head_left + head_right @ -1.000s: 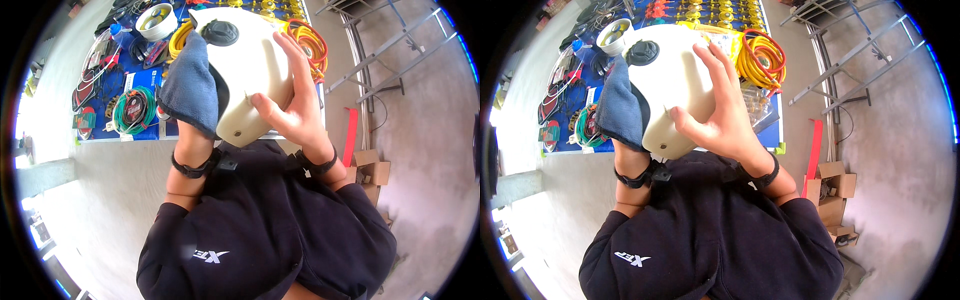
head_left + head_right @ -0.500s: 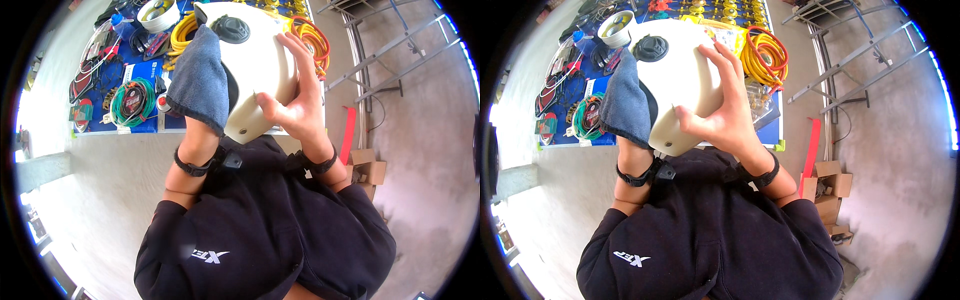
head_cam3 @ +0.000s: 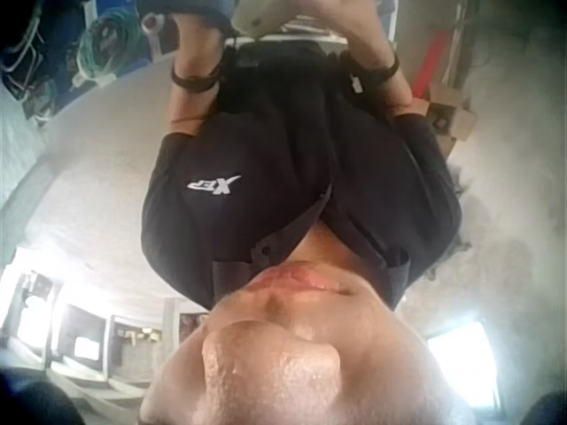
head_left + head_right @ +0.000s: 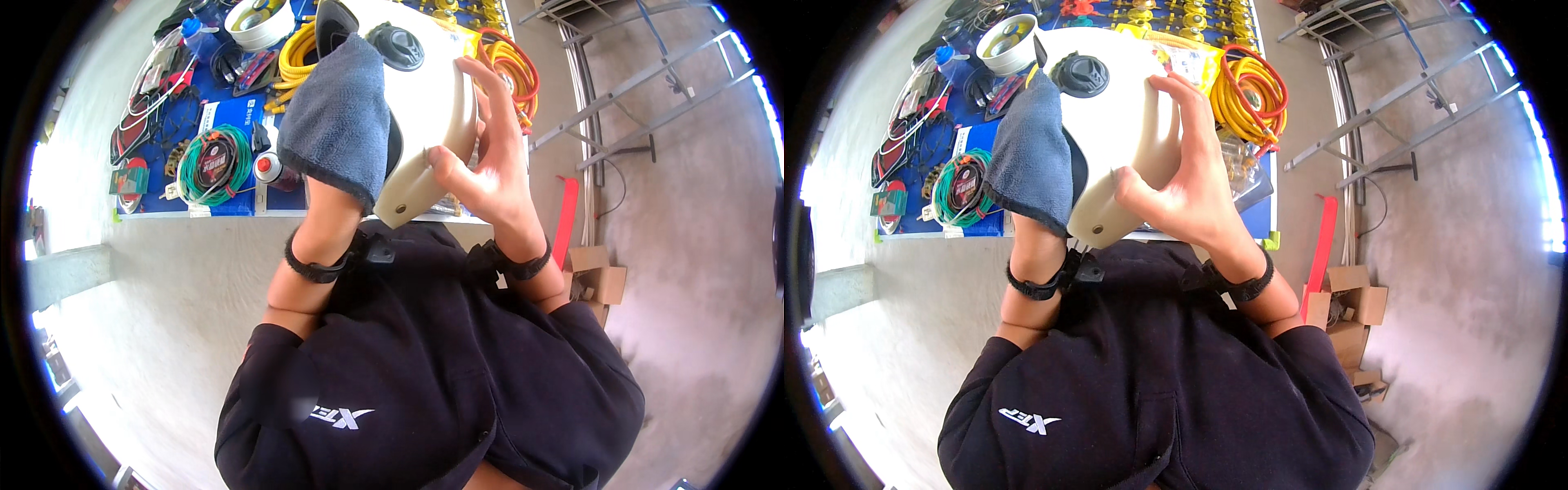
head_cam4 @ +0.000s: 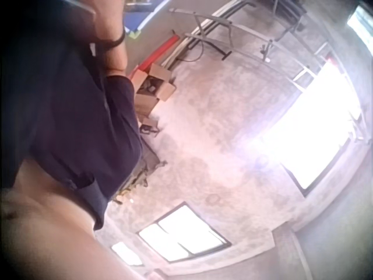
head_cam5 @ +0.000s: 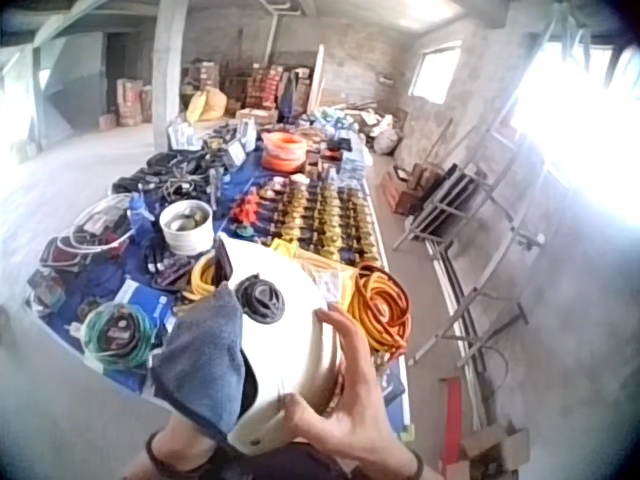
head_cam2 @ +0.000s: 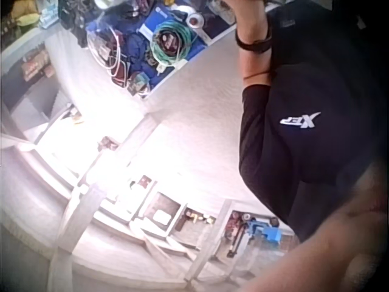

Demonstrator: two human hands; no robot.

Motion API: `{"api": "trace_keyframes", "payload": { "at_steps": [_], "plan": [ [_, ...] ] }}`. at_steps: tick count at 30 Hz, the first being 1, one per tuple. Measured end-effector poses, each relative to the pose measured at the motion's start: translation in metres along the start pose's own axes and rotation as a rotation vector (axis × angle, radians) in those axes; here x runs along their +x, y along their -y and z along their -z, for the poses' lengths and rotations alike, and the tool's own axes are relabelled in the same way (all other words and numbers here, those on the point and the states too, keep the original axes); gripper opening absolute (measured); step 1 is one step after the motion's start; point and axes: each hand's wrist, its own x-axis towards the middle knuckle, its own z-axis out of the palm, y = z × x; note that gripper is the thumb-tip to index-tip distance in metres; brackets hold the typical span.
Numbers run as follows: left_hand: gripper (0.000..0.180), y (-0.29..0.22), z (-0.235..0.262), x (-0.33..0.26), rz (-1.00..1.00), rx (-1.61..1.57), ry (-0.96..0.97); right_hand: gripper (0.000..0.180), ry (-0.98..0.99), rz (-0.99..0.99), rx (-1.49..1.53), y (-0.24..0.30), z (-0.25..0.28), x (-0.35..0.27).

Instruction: The person cleans a white safety helmet using a blue cloth. They wipe the exterior shell, then the interior padding and straps, and finally the clear visor. The person also rotates the adjustment knob on the back of the helmet.

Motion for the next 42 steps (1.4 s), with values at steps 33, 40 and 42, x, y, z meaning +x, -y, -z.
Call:
{"api": "trace_keyframes", "payload": {
  "at_steps": [33, 40, 42],
  "plan": [
    [0.047, 0.017, -0.036, -0.016, 0.085, -0.124, -0.104, 0.015, -0.284, 0.451, -0.331, 0.009, -0.007, 0.009],
    [0.052, 0.018, -0.036, -0.012, 0.023, 0.193, -0.158, 0.015, -0.31, 0.538, -0.383, 0.013, -0.013, 0.008],
    [0.053, 0.018, -0.035, -0.012, 0.025, 0.255, -0.171, 0.015, -0.319, 0.558, -0.399, 0.014, -0.014, 0.008]
  ]
}}
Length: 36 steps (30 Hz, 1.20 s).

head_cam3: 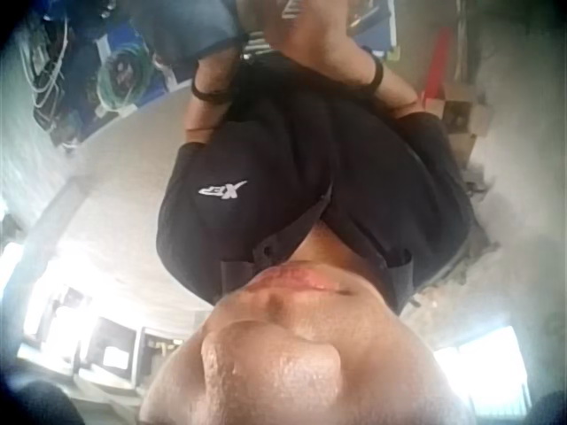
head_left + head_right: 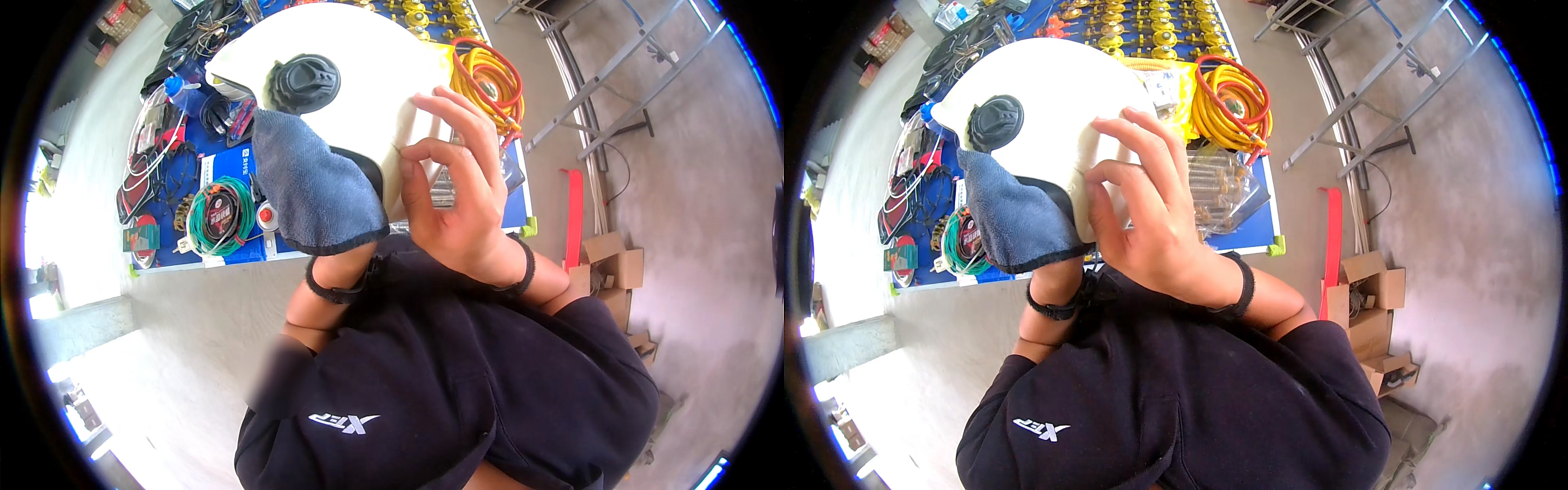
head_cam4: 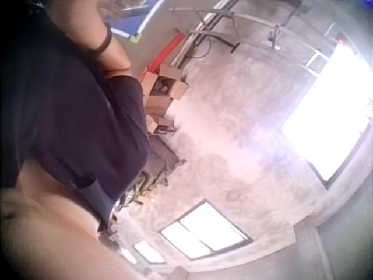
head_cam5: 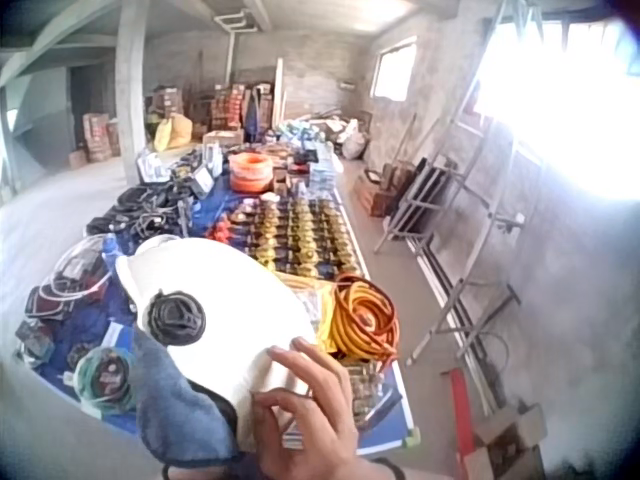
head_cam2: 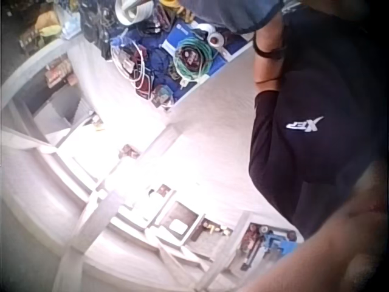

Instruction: The person cleans a white safety helmet using a blue cloth. They wipe the exterior shell, then the interior padding and straps, and finally the clear visor. The person also rotates the adjustment knob on the back of the helmet.

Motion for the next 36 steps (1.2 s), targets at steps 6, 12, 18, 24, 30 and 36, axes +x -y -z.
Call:
{"api": "trace_keyframes", "payload": {
  "at_steps": [6, 12, 18, 24, 30, 36],
  "plan": [
    [0.059, -0.014, 0.02, 0.007, 0.089, 0.057, 0.152, 0.016, -0.008, 0.024, -0.006, 0.002, -0.001, 0.001],
    [0.056, 0.005, 0.009, -0.003, 0.026, -0.027, 0.052, 0.016, 0.011, 0.02, 0.021, 0.0, -0.003, -0.001],
    [0.053, 0.015, 0.004, -0.007, -0.033, -0.066, 0.035, 0.026, 0.001, 0.01, 0.106, -0.006, -0.011, -0.006],
    [0.053, -0.004, 0.043, 0.013, 0.105, 0.144, 0.448, 0.026, -0.02, -0.018, 0.128, -0.002, -0.014, -0.006],
    [0.053, 0.003, 0.023, 0.004, -0.042, 0.072, 0.033, 0.027, -0.005, 0.013, 0.101, 0.002, -0.015, -0.002],
    [0.052, 0.011, 0.02, 0.003, -0.009, -0.062, -0.006, 0.02, 0.013, -0.036, 0.116, 0.008, -0.016, 0.0]
  ]
}}
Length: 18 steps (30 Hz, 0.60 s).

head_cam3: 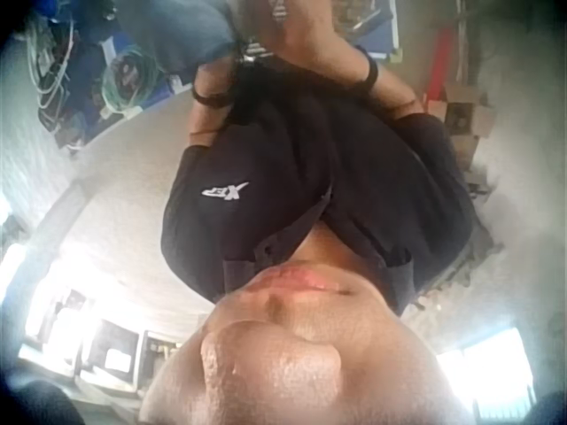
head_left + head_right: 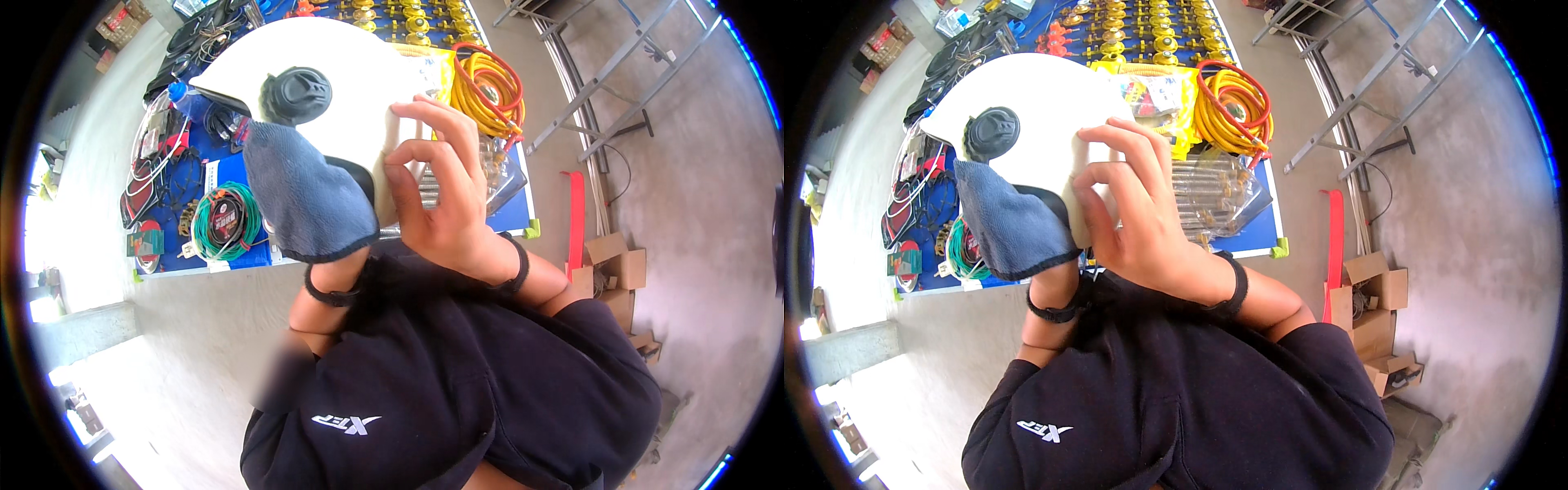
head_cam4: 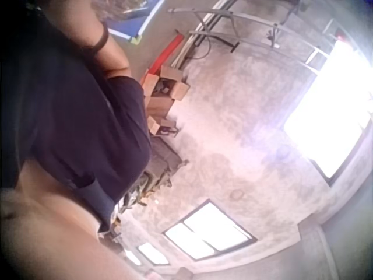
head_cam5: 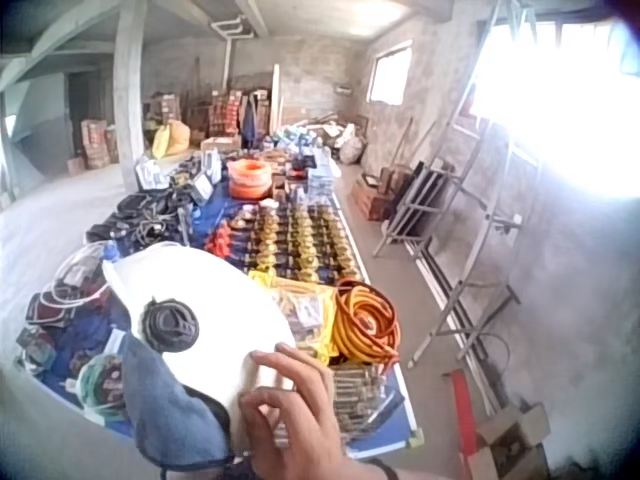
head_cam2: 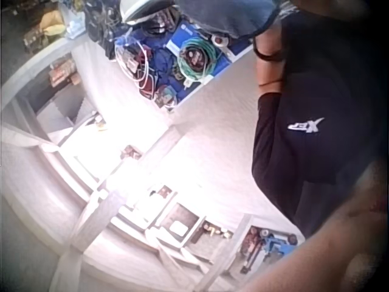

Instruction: The person cleans a white safety helmet using a blue cloth. They wipe the exterior shell, then the interior padding and straps, and finally the clear visor. The person also rotates the adjustment knob on the back of the helmet.

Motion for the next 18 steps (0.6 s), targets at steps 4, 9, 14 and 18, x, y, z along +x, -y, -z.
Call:
{"api": "trace_keyframes", "payload": {
  "at_steps": [4, 9, 14, 18],
  "plan": [
    [0.051, 0.003, 0.005, 0.004, 0.082, -0.192, 0.013, 0.023, -0.002, 0.027, 0.088, -0.013, -0.005, -0.003],
    [0.049, 0.002, 0.014, -0.001, 0.189, -0.445, 0.071, 0.026, -0.023, -0.008, 0.081, -0.009, -0.003, -0.002],
    [0.048, -0.001, 0.021, -0.005, 0.234, -0.533, 0.098, 0.023, 0.018, 0.06, -0.014, -0.01, 0.001, -0.005],
    [0.047, -0.002, 0.022, -0.009, 0.252, -0.572, 0.108, 0.021, -0.001, 0.096, -0.027, -0.007, 0.003, -0.009]
  ]
}}
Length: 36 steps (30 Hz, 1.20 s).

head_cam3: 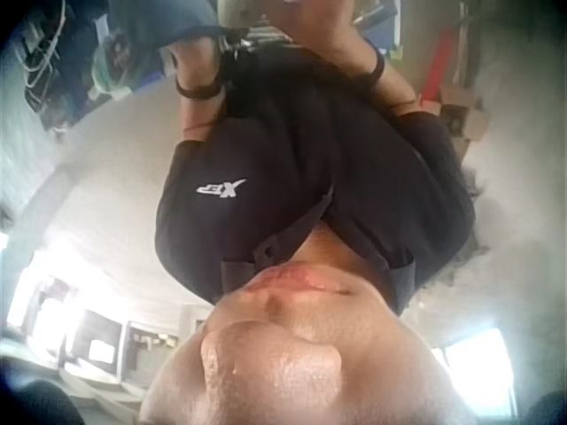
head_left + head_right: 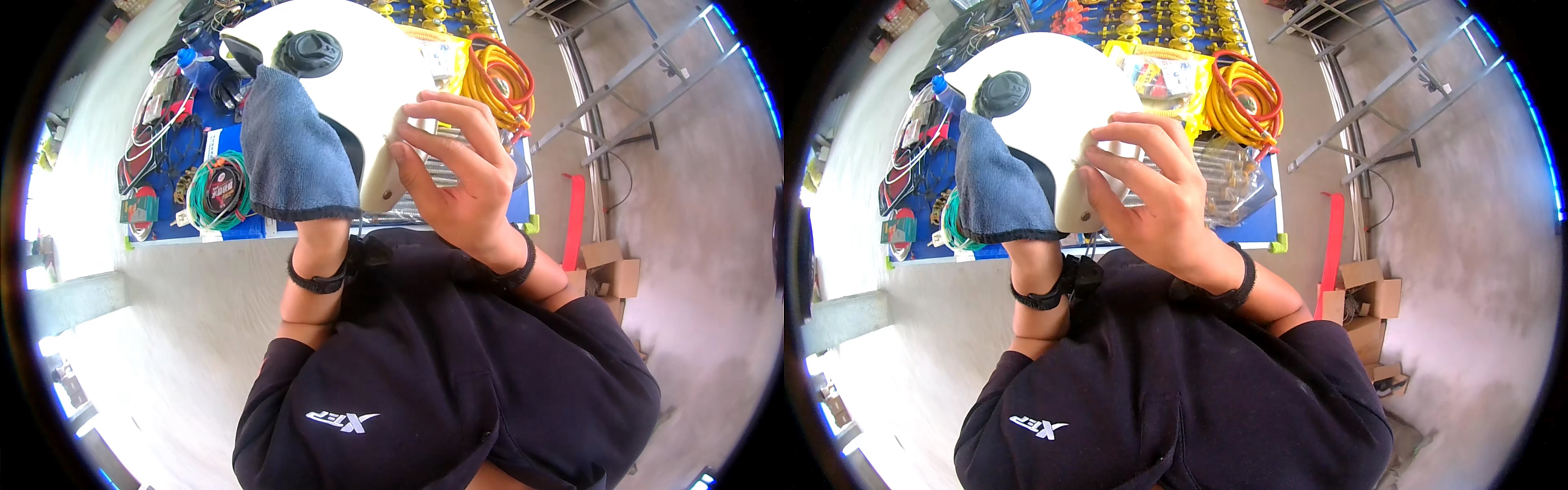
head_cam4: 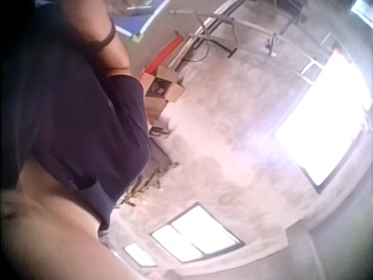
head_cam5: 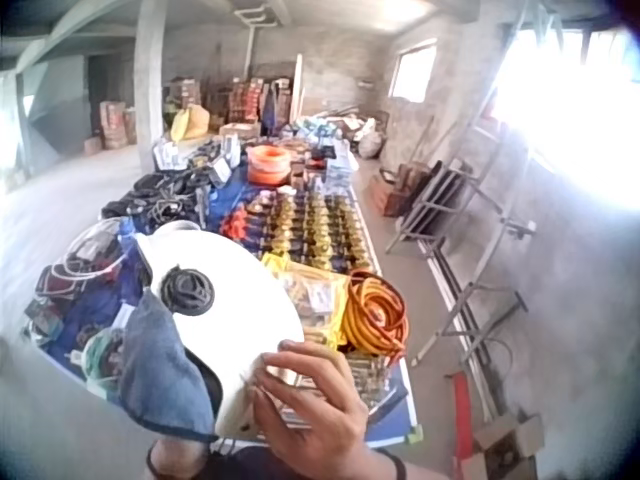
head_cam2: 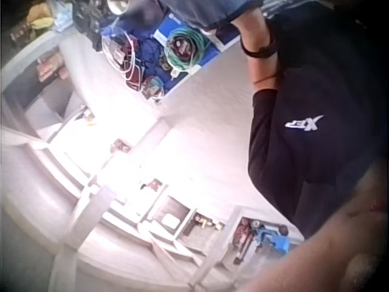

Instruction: The person cleans a white safety helmet using a blue cloth. They wipe the exterior shell, then the interior padding and straps, and finally the clear visor. The person also rotates the adjustment knob on the back of the helmet.

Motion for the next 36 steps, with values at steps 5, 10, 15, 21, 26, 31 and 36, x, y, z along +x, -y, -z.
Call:
{"api": "trace_keyframes", "payload": {
  "at_steps": [5, 10, 15, 21, 26, 31, 36],
  "plan": [
    [0.045, -0.005, -0.002, 0.001, -0.032, 0.107, -0.02, 0.023, -0.011, 0.047, -0.026, 0.001, 0.005, -0.002],
    [0.036, -0.011, -0.008, 0.016, -0.11, 0.211, -0.065, 0.025, 0.017, 0.131, -0.087, -0.004, 0.009, -0.005],
    [0.033, -0.006, -0.011, 0.016, -0.04, 0.16, -0.066, 0.027, 0.098, 0.167, -0.099, -0.004, 0.014, -0.004],
    [0.027, -0.009, -0.011, 0.023, -0.158, 0.371, -0.034, 0.025, 0.123, 0.137, -0.09, -0.005, 0.014, -0.005],
    [0.027, -0.007, -0.013, 0.019, -0.124, 0.342, -0.046, 0.023, 0.121, 0.143, -0.097, -0.008, 0.011, -0.006],
    [0.03, 0.006, -0.008, 0.02, -0.094, 0.338, -0.03, 0.023, 0.144, 0.16, -0.117, -0.008, 0.011, -0.005],
    [0.034, 0.042, 0.0, 0.009, 0.09, 0.341, -0.008, 0.023, 0.135, 0.196, -0.146, -0.01, 0.006, -0.004]
  ]
}}
